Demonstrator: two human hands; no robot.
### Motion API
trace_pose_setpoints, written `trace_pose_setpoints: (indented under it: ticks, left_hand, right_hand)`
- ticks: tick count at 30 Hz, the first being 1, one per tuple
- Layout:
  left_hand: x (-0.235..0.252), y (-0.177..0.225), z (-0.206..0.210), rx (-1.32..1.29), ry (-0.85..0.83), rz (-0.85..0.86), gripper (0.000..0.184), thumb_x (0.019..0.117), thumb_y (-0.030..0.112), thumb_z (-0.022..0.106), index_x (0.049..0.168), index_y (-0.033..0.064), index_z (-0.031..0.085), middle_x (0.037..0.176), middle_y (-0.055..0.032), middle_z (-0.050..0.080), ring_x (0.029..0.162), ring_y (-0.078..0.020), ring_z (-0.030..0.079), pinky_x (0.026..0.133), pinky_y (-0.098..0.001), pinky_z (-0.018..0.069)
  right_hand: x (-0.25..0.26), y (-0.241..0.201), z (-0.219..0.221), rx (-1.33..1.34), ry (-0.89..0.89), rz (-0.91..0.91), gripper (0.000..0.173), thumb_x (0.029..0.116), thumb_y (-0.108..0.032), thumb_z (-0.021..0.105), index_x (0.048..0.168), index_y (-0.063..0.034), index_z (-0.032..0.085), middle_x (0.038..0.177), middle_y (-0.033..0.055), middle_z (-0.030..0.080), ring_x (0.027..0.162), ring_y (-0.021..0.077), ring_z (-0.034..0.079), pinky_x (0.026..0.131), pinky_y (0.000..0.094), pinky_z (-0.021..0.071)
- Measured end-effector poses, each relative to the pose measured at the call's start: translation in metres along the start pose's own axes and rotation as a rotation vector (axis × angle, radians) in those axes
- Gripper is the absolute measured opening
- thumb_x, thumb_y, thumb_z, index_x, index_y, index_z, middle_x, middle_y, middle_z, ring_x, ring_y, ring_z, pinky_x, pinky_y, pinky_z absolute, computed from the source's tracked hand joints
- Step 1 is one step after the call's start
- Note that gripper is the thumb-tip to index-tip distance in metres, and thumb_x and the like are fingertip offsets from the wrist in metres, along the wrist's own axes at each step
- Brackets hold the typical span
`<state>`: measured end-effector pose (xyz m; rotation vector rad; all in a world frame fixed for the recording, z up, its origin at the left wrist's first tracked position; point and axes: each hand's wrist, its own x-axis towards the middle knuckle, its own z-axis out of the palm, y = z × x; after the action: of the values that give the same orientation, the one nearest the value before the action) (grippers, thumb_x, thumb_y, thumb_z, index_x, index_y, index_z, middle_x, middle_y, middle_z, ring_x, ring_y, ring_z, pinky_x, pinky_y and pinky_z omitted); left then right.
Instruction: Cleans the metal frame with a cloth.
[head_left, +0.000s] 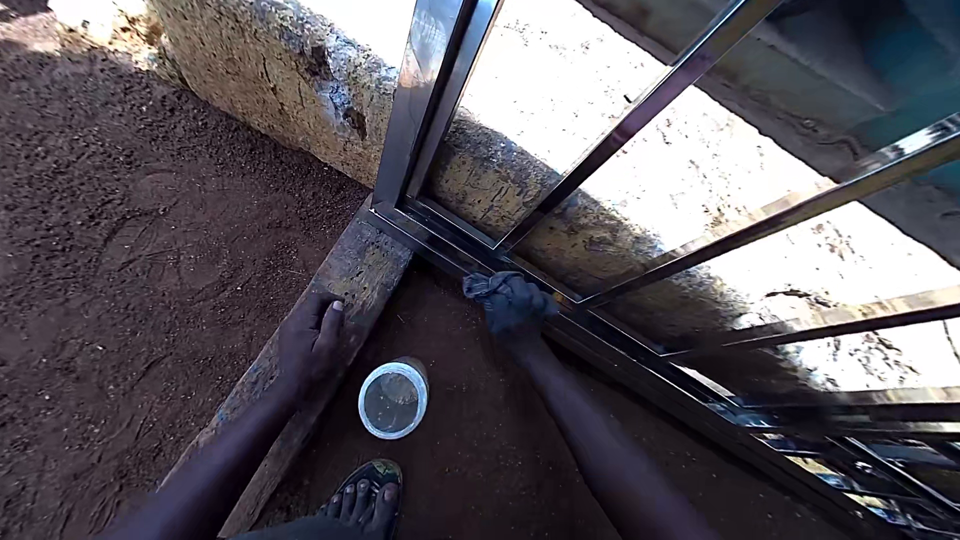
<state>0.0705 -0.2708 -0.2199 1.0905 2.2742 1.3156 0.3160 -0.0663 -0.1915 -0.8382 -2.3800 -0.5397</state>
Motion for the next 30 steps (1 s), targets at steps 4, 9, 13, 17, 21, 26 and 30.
trace_pose_setpoints:
  ticks: [4,9,13,17,21,26,30]
  left_hand:
    - [0.0,-0.008,0.006,0.004,0.049,0.056,0.036,0.1035,0.031,0.045,0.107,0.0027,0.067,0.072,-0.0037,0.063,0.059,-0.009,0.059,0.058,-0.0325,0.0507]
    - [-0.004,-0.019,0.004,-0.085,0.079,0.092,0.031,0.1034,0.026,0.048,0.109,0.0009,0.065,0.076,-0.0041,0.065,0.062,-0.0064,0.06,0.059,-0.0273,0.0523]
    - [-0.002,-0.008,0.009,-0.132,0.075,0.042,0.03,0.1027,0.027,0.049,0.107,0.0022,0.065,0.074,-0.0016,0.062,0.058,-0.005,0.058,0.056,-0.0255,0.051]
    - [0.0,-0.006,0.014,-0.062,0.099,0.07,0.034,0.1012,0.032,0.049,0.106,0.0032,0.067,0.072,-0.0005,0.061,0.057,-0.0045,0.053,0.055,-0.0258,0.0467]
    - [0.001,-0.012,0.008,-0.061,0.082,0.073,0.037,0.1044,0.031,0.047,0.109,0.0,0.066,0.073,-0.0021,0.062,0.059,-0.0024,0.056,0.058,-0.0231,0.0489]
    - [-0.003,-0.017,0.002,-0.163,0.108,0.038,0.035,0.1056,0.027,0.045,0.112,-0.0013,0.064,0.075,-0.0005,0.062,0.061,-0.0011,0.059,0.06,-0.0211,0.053]
    - [0.0,-0.009,0.01,-0.184,0.122,0.054,0.031,0.1042,0.025,0.047,0.108,-0.0009,0.063,0.072,0.002,0.058,0.059,0.0011,0.055,0.057,-0.0179,0.0488]
  right_hand:
    - [0.021,-0.015,0.047,-0.027,-0.109,-0.396,0.056,0.0927,-0.01,0.063,0.141,-0.037,0.06,0.155,0.0009,0.052,0.149,0.0313,0.037,0.118,0.0623,0.0194]
    - [-0.038,0.088,-0.008,0.102,-0.449,-0.618,0.044,0.0904,-0.011,0.071,0.132,-0.0248,0.069,0.158,-0.0044,0.049,0.152,0.023,0.035,0.12,0.0628,0.0229]
    - [-0.081,0.135,-0.037,-0.006,-0.404,-0.524,0.028,0.0908,-0.017,0.063,0.112,-0.0289,0.076,0.148,-0.0075,0.059,0.145,0.0226,0.046,0.114,0.0699,0.0233]
    - [-0.027,0.047,0.009,-0.062,-0.232,-0.396,0.035,0.0917,-0.021,0.063,0.125,-0.0281,0.072,0.148,-0.0064,0.058,0.146,0.0273,0.043,0.113,0.0702,0.0184]
    - [0.012,0.003,0.03,0.069,-0.256,-0.39,0.052,0.0844,-0.005,0.072,0.131,-0.0271,0.069,0.156,-0.0071,0.051,0.149,0.0239,0.04,0.116,0.0673,0.0212]
    - [-0.079,0.122,-0.036,0.014,-0.446,-0.444,0.047,0.0842,-0.009,0.074,0.127,-0.0284,0.071,0.153,-0.0056,0.054,0.147,0.0239,0.042,0.114,0.0704,0.0241]
    - [-0.138,0.186,-0.072,-0.107,-0.375,-0.354,0.017,0.0799,-0.019,0.071,0.094,-0.0246,0.079,0.134,-0.0031,0.069,0.14,0.0356,0.05,0.107,0.0805,0.0208]
